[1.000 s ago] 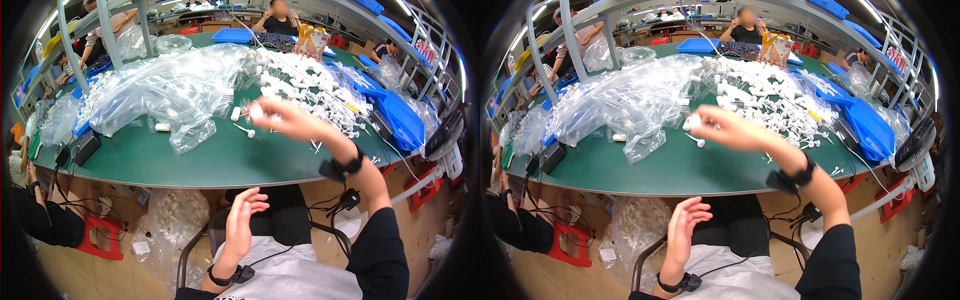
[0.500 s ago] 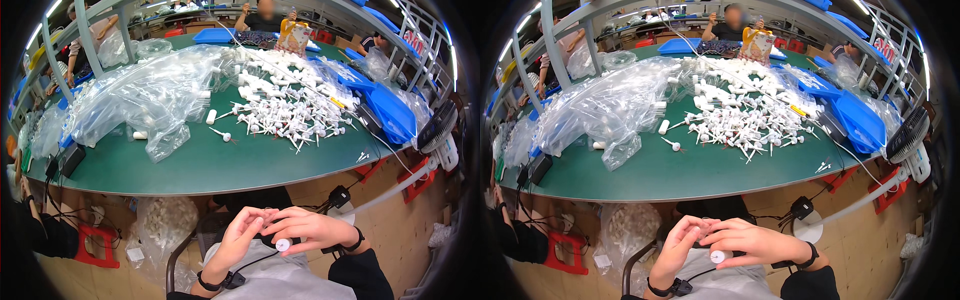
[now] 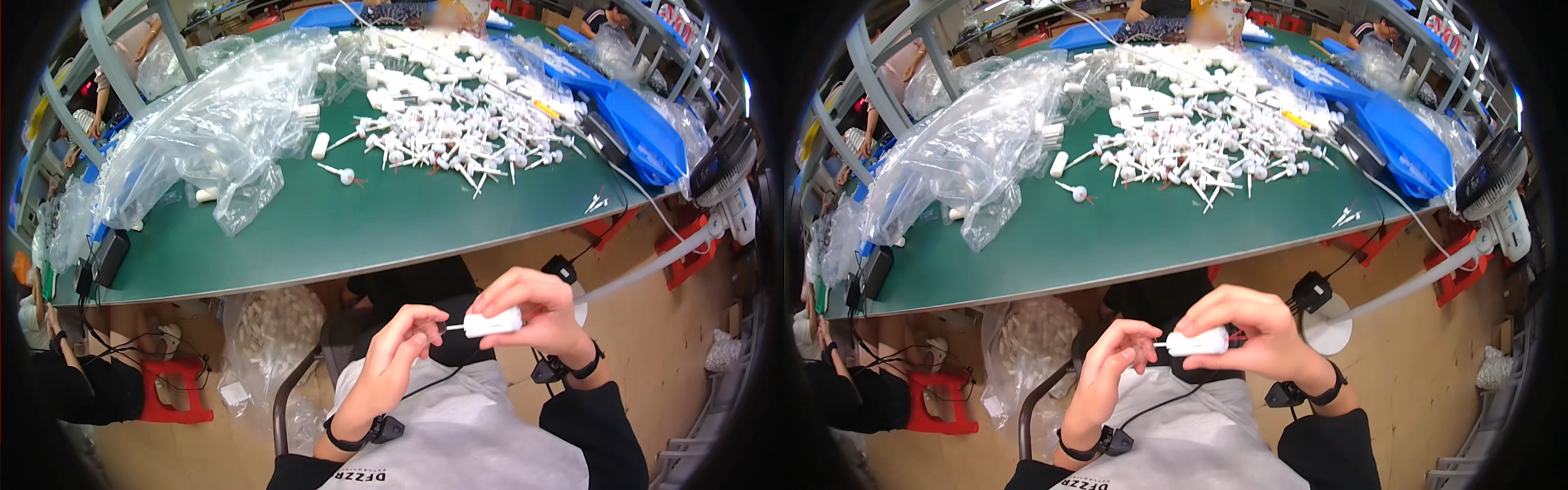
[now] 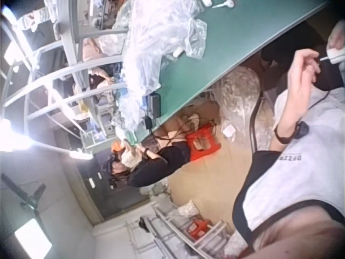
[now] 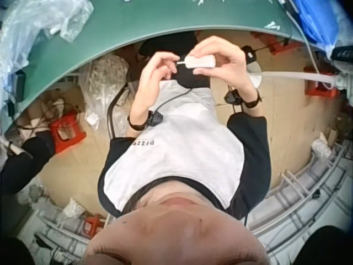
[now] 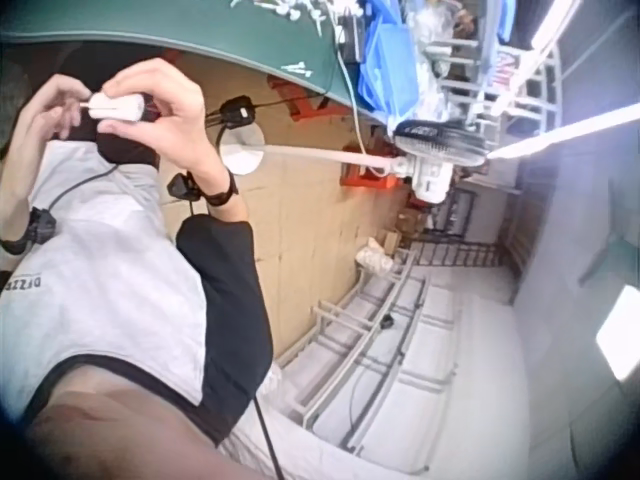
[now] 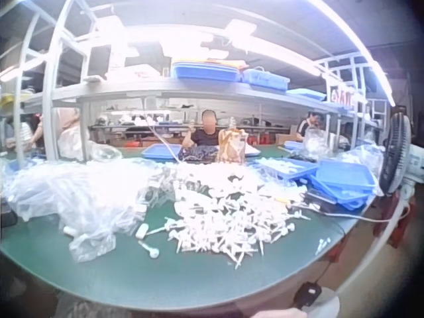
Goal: Assembling small white plastic spray or pump components by hand.
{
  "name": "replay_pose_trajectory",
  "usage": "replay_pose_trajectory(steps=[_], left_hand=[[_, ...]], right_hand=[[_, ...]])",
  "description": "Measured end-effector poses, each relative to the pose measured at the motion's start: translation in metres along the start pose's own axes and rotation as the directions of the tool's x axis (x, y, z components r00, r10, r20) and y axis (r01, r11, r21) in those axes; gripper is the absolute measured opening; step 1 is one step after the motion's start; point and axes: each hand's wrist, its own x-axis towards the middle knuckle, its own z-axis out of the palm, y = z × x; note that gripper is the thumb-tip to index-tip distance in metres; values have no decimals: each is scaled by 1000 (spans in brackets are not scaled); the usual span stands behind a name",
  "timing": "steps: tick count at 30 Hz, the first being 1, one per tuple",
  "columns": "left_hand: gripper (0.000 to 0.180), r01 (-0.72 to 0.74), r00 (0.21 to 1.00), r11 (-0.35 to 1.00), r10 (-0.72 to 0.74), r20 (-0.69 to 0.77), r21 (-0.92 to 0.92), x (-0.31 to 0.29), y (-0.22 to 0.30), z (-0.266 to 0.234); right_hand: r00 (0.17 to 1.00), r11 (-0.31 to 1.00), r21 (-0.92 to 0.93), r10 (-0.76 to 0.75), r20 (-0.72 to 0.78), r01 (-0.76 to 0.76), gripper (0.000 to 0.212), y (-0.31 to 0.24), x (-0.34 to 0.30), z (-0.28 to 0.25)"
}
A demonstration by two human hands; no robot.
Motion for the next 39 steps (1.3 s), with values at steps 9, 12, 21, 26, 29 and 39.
replay_pose_trajectory(steps=[9, 12, 21, 26, 29, 39], left_hand=[[31, -61, 998, 948, 60, 12, 314, 1, 5, 13], [30, -149, 987, 914, 159, 4, 377, 0, 8, 21], [25, -235, 968, 696, 227, 103, 679, 3, -10, 14], [24, -77, 997, 821, 53, 59, 566, -1, 0, 16], [24, -73, 996, 837, 28, 90, 542, -2, 0, 12], [21, 106, 988, 990, -94, 125, -94, -3, -3, 7]], right_hand=[[1000, 1000, 21, -14, 18, 14, 27, 5, -4, 10], [999, 1000, 1, -7, 39, 7, 26, 6, -4, 14], [991, 992, 8, 126, 38, -126, 22, 8, -10, 23], [963, 937, 232, 268, 5, -262, 20, 10, -13, 30], [991, 996, -7, 92, 100, -91, 21, 14, -9, 26], [990, 940, 310, 130, 57, -142, 38, 18, -7, 23]])
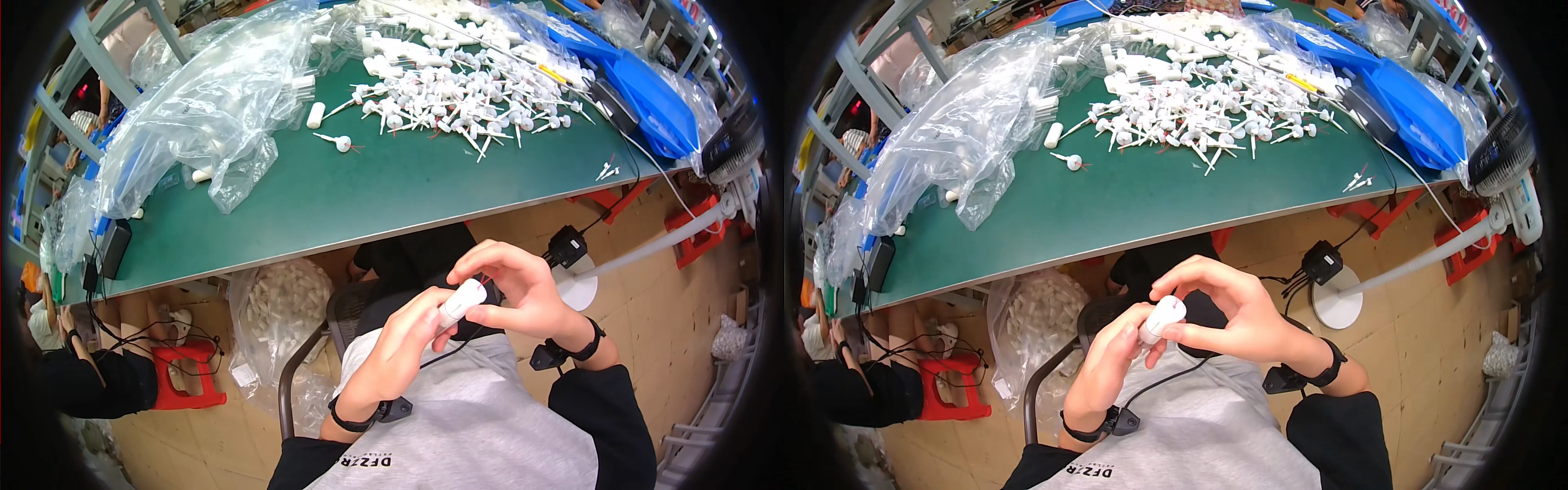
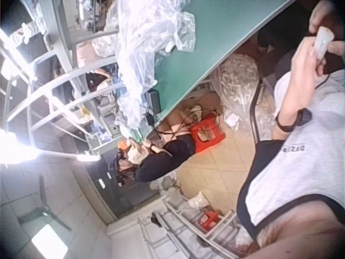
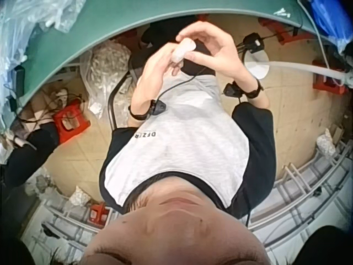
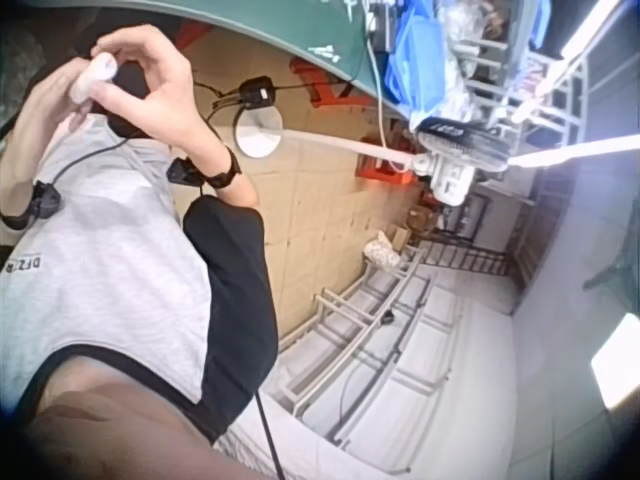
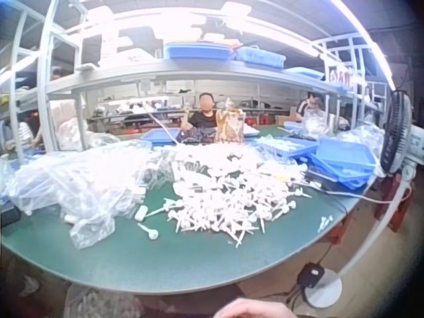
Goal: Assembling small white plastic spray or pump components by hand.
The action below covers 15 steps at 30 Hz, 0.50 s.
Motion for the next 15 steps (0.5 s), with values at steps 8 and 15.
replay_pose_trajectory(steps=[8, 15], left_hand=[[36, 50, 998, 950, -36, 51, -307, 1, -2, 12], [36, 44, 997, 970, -25, 79, -239, 4, -4, 11]], right_hand=[[992, 996, 7, -88, -91, 89, 28, 5, -4, 11], [982, 988, -52, -152, -111, 147, 24, 5, 0, 14]])
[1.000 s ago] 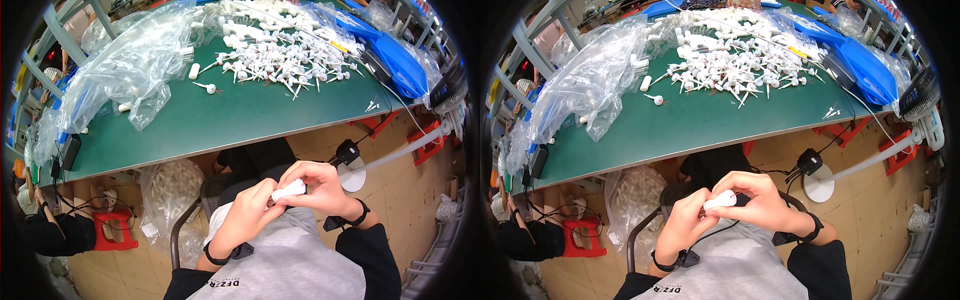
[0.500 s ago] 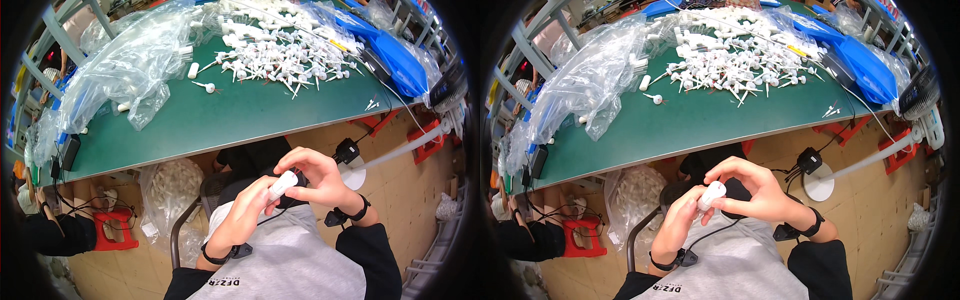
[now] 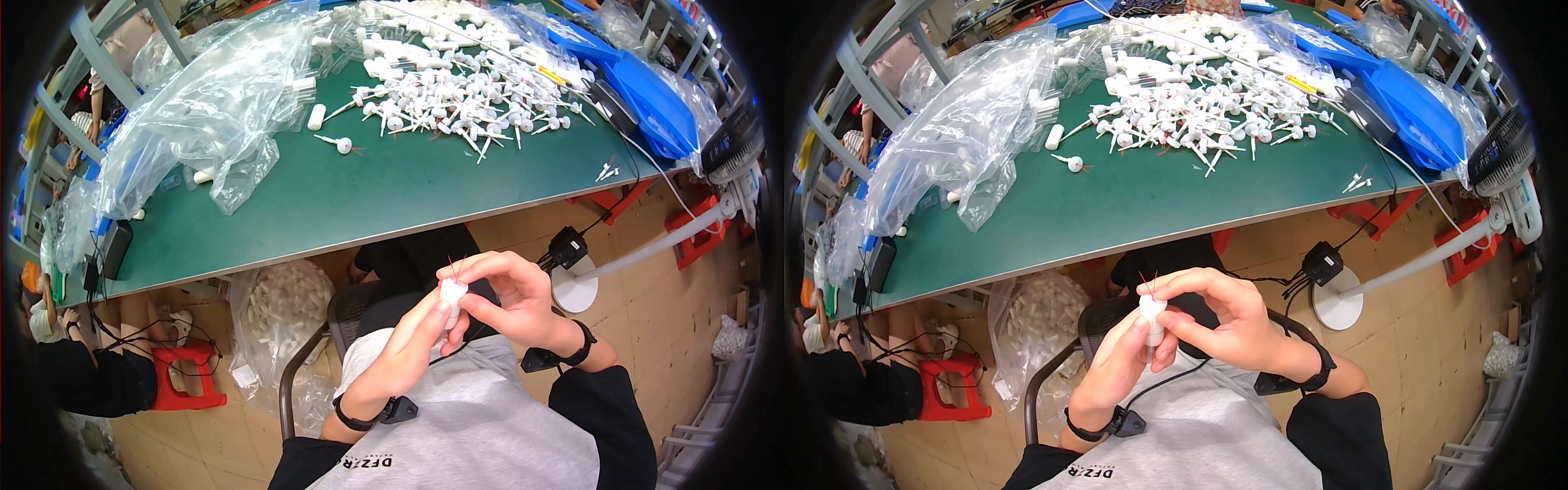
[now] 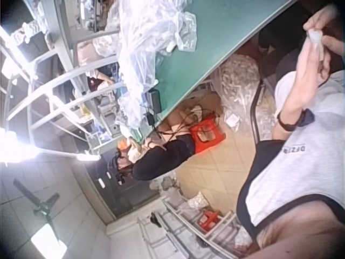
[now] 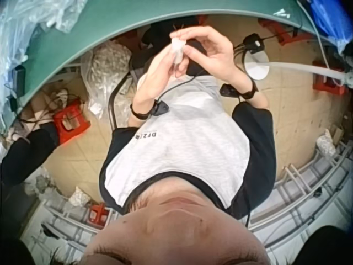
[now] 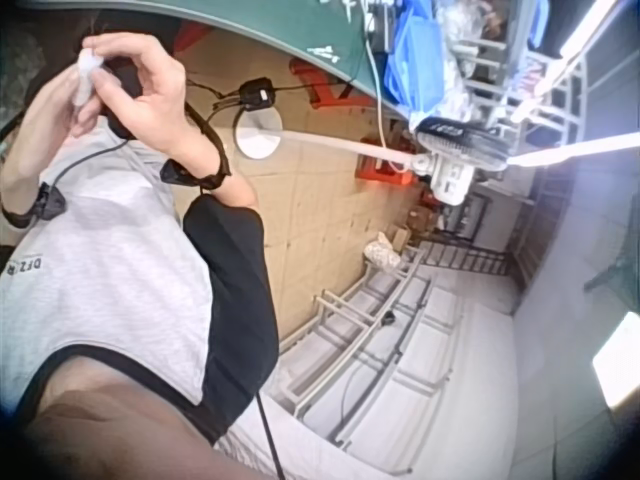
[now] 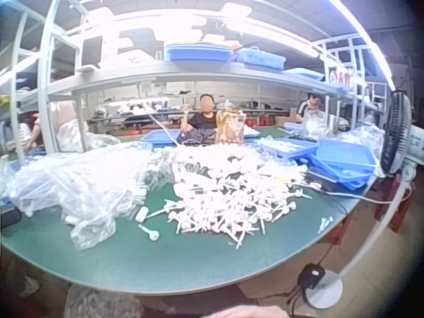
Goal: Assembling small white plastic spray or pump components by hand.
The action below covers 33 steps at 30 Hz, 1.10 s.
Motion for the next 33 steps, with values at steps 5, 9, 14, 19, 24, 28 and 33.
replay_pose_trajectory(steps=[5, 9, 14, 19, 24, 28, 33], left_hand=[[40, -13, 998, 999, 16, -69, 43, 1, -5, 1], [45, -11, 988, 997, 24, -152, 82, 3, -2, -1], [41, -49, 974, 980, 4, -227, -193, 6, -1, -9], [32, -28, 984, 996, 13, -180, -82, 9, 0, -15], [37, -6, 992, 984, -17, -128, -177, 14, -1, -10], [40, 9, 975, 979, -53, -216, -203, 16, -5, -4], [39, -31, 975, 974, -20, -220, -225, 19, -7, -3]], right_hand=[[999, 984, -178, -25, -46, 16, 21, 2, -1, 3], [992, 946, -300, -128, 18, 127, 22, 10, 1, 1], [987, 918, -363, -141, 79, 161, 22, 8, 2, 7], [998, 990, -135, 41, 55, -33, 19, 9, 0, 7], [871, 753, 459, 479, 108, -471, 43, 10, 1, 17], [752, 334, 716, 524, 400, -614, 41, 25, -1, 21], [751, 301, 755, 554, 359, -583, 42, 42, -14, 23]])
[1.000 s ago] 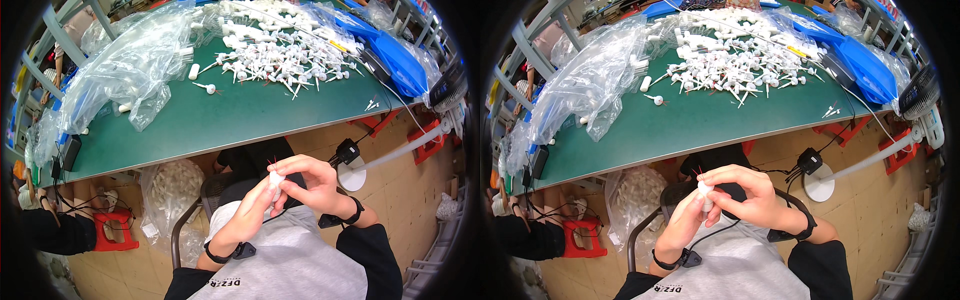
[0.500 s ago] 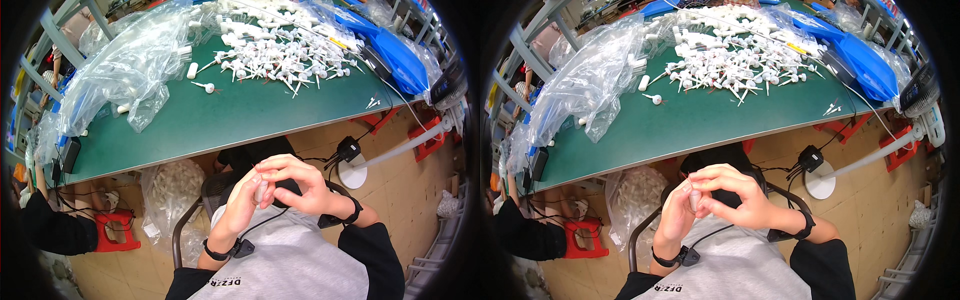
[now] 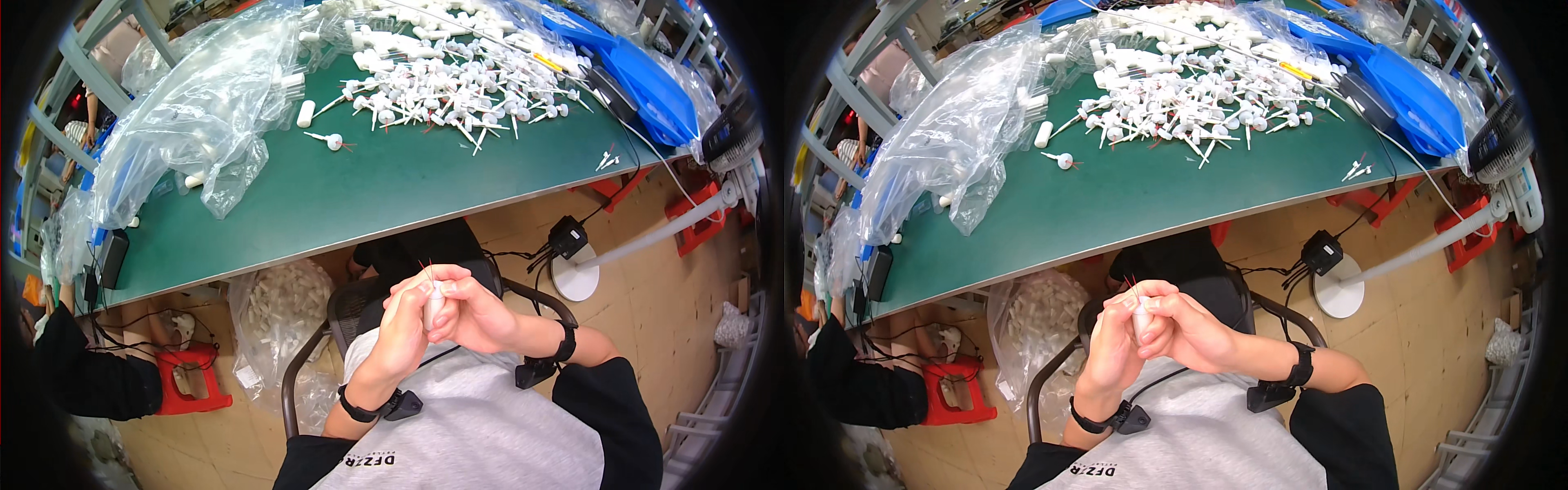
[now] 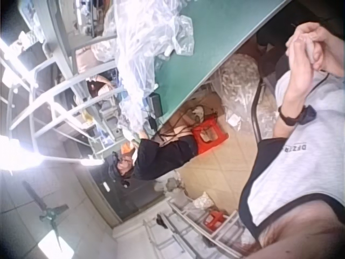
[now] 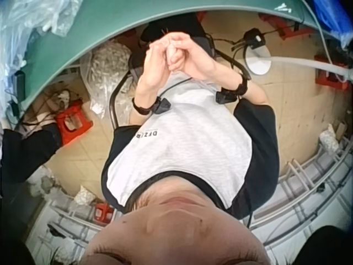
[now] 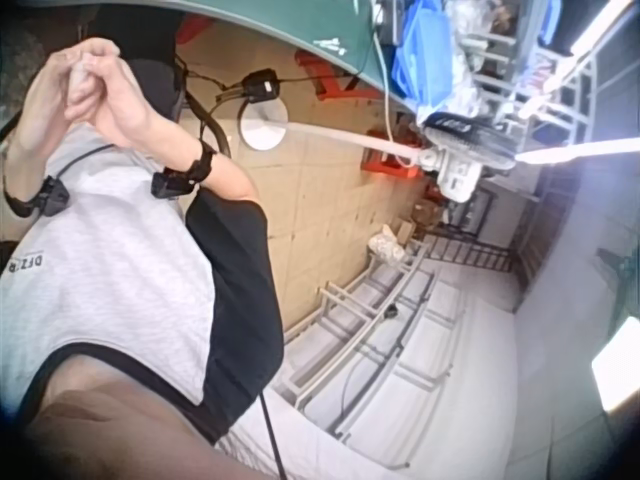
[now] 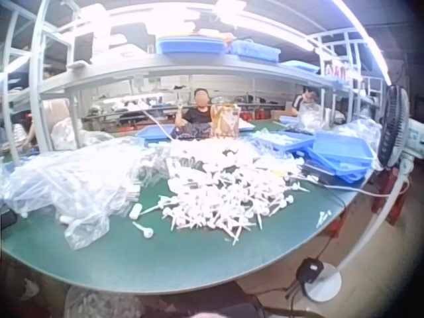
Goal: Assembling small white plastic spray or pump components by hand.
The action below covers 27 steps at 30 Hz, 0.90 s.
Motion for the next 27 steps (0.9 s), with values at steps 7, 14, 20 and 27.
replay_pose_trajectory(steps=[7, 14, 20, 27], left_hand=[[36, 25, 1000, 1000, -25, 17, -16, 2, -3, -6], [30, -70, 990, 990, 84, 109, -124, 3, -4, -5], [38, -61, 995, 996, 66, 78, -58, 1, 0, 3], [49, 12, 995, 996, -3, 103, -83, 1, -6, -5]], right_hand=[[981, 998, -50, -36, -189, 26, 27, 5, -3, 6], [981, 985, 170, 69, -182, -38, 52, -14, -3, 22], [982, 995, 85, 65, -178, -51, 56, -15, -6, 11], [965, 990, -129, 28, -261, -63, 42, 7, -2, 2]])
